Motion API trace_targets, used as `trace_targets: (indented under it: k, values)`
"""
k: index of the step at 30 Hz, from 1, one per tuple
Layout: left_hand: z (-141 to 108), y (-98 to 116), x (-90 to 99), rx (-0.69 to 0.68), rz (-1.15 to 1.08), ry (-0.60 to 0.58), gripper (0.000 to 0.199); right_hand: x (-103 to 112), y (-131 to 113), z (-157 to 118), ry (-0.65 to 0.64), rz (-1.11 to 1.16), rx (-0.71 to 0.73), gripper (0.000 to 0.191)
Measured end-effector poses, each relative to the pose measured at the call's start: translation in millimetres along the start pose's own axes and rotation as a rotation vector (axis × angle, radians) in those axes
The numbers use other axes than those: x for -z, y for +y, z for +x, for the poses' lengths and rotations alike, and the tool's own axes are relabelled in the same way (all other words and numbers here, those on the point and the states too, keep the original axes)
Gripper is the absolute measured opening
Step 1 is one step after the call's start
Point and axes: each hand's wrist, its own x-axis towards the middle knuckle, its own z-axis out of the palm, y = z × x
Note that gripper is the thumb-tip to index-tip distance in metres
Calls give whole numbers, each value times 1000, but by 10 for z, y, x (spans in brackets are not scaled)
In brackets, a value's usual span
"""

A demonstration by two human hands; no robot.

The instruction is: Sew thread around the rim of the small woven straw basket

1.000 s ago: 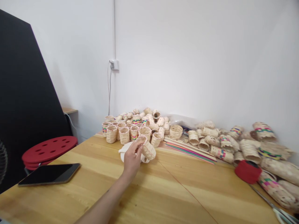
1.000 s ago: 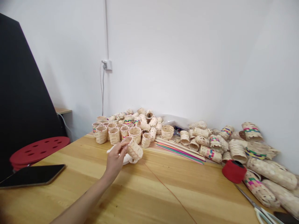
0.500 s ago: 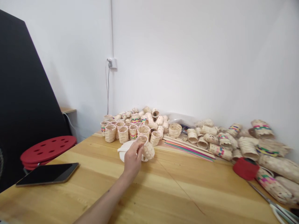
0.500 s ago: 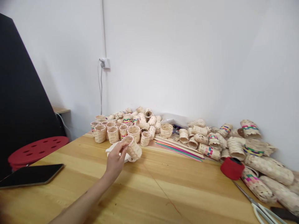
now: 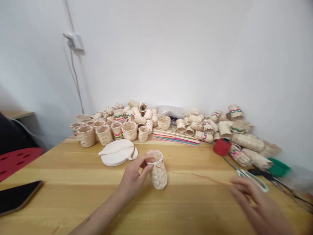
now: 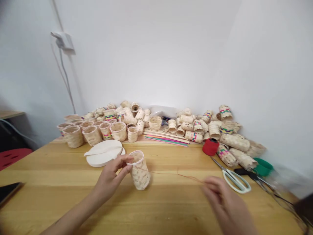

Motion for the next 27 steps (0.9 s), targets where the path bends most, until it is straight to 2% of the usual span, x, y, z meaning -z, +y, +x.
trace_targets:
  k: [3,6,9,12,16,22,27]
  values:
    - [-63,60,-54,29,-50,-112,22,-366,-476,285,-183,120,203,26]
    - [-85,90,-75,32,-50,-152,23,-691,-838,587,-341,272,338,22]
    - [-87,110,-52,-20,-40,-192,23,-847,-923,796,-508,425,387,12]
    - [-81,106,18,-55,-24,-190,29,-877,-832,891,-615,508,412,15]
    - [-58,87,89,-66,28,-132,31,-861,-710,878,-618,569,398,25]
    - [-31,128,-6,-350,-44,-210,18,-880,-719,757,-537,578,416,27]
    - [-15,153,-49,-341,-42,-178,12,-910,-767,702,-403,620,403,20]
